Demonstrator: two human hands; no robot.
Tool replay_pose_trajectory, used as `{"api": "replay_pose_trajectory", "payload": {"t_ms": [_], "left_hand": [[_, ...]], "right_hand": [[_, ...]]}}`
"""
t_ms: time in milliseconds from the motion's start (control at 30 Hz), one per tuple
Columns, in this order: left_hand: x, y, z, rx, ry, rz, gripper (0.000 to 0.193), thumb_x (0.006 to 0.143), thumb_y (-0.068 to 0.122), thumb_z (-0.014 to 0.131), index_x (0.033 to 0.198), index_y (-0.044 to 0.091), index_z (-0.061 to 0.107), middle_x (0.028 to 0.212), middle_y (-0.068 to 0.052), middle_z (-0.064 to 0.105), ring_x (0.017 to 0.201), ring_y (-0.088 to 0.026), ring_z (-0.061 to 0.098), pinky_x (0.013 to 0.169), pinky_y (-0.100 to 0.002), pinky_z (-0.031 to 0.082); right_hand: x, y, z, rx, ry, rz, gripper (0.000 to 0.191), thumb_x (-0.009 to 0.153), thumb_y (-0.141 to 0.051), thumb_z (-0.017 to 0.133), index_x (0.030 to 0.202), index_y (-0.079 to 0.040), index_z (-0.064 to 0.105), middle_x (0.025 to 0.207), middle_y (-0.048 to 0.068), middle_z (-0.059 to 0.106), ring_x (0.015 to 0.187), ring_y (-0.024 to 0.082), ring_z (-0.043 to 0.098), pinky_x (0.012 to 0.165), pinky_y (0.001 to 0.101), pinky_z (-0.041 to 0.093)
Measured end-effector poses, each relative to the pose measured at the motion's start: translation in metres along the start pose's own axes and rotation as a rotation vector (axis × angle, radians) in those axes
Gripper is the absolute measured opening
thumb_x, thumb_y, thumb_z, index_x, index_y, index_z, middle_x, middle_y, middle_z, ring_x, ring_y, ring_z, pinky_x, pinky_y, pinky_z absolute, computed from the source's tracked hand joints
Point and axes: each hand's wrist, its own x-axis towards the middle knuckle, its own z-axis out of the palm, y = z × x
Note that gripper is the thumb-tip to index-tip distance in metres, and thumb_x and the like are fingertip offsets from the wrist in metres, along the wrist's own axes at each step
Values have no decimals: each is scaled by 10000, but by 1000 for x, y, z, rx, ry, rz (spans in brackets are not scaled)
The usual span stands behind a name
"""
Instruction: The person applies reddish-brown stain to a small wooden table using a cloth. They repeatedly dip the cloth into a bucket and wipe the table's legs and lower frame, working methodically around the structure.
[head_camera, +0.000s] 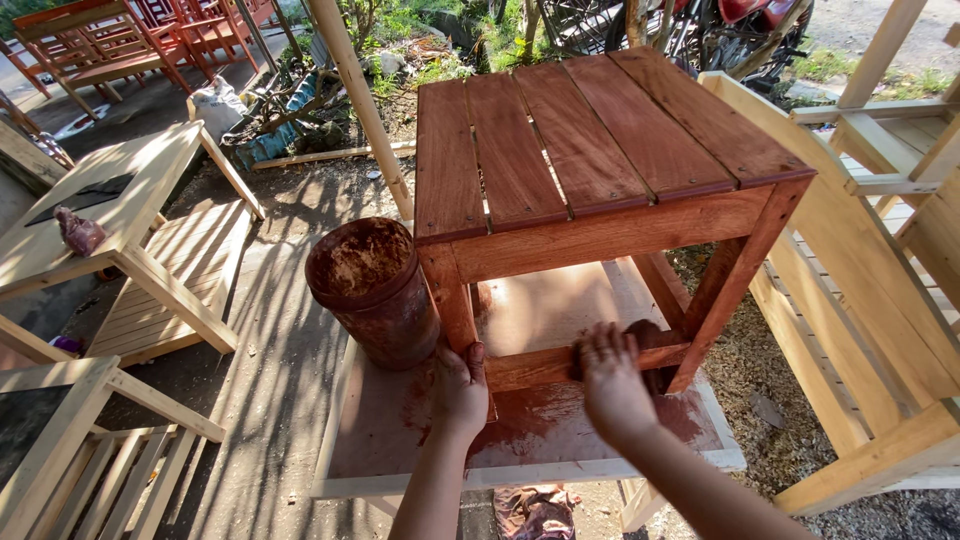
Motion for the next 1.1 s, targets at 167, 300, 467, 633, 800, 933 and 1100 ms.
{"api": "replay_pose_trajectory", "payload": {"t_ms": [167, 300, 467, 633, 800, 933, 1100], "left_hand": [[0, 4, -4, -14, 7, -15, 775, 999, 612, 322, 1517, 39, 255, 1471, -245, 470, 1301, -449, 498, 1055, -533, 436], [2, 5, -13, 50, 1, 46, 712, 1007, 599, 344, 1493, 80, 308, 1473, -202, 498, 1370, -391, 473, 1128, -582, 331], [-14, -2, -16, -23, 159, 203, 711, 1069, 493, 366, 1565, 9, 211, 1570, -291, 351, 1413, -471, 334, 1088, -624, 259], [-62, -6, 18, -12, 88, 52, 540, 1088, 423, 432, 1532, 131, 336, 1299, -115, 592, 1225, -264, 625, 1094, -393, 508], [-58, 11, 36, -126, 48, 284, 851, 882, 215, 730, 1516, -24, 215, 1424, -320, 378, 1332, -457, 480, 1048, -490, 437], [-44, 39, 29, -103, 38, 265, 915, 824, 231, 842, 1548, 58, 310, 1448, -268, 424, 1298, -493, 469, 1015, -520, 460], [-38, 67, 35, -626, -163, 300, 435, 861, -1, 719, 1293, 51, 710, 1121, -171, 807, 1043, -285, 764, 901, -383, 622]], "right_hand": [[2, -80, -20, 95, -113, -222, 705, 952, -16, 414, 1573, 34, 84, 1679, 259, 23, 1539, 411, -14, 1236, 521, -22], [7, -102, -36, 112, -26, -353, 793, 831, 23, 533, 1553, 54, 206, 1645, 299, 195, 1549, 430, 188, 1216, 502, 144], [43, -44, -60, 1298, -150, 178, 372, 1011, -82, 500, 1298, 72, 680, 1147, 249, 775, 1018, 389, 695, 907, 474, 590], [45, -1, -88, 2395, -61, 436, 379, 1005, -88, 438, 1329, 80, 543, 1302, 231, 669, 1117, 345, 676, 980, 454, 571], [-2, 11, -113, 2599, -79, 248, 426, 943, -79, 392, 1332, 37, 518, 1414, 248, 590, 1304, 357, 570, 1066, 520, 424], [-36, 30, -111, 2777, -83, 29, 415, 921, -39, 419, 1305, 82, 521, 1477, 301, 534, 1409, 386, 501, 1150, 519, 346], [-71, 71, -89, 2815, -94, -216, 483, 908, -71, 471, 1364, 78, 523, 1490, 301, 531, 1407, 403, 467, 1118, 444, 339]]}}
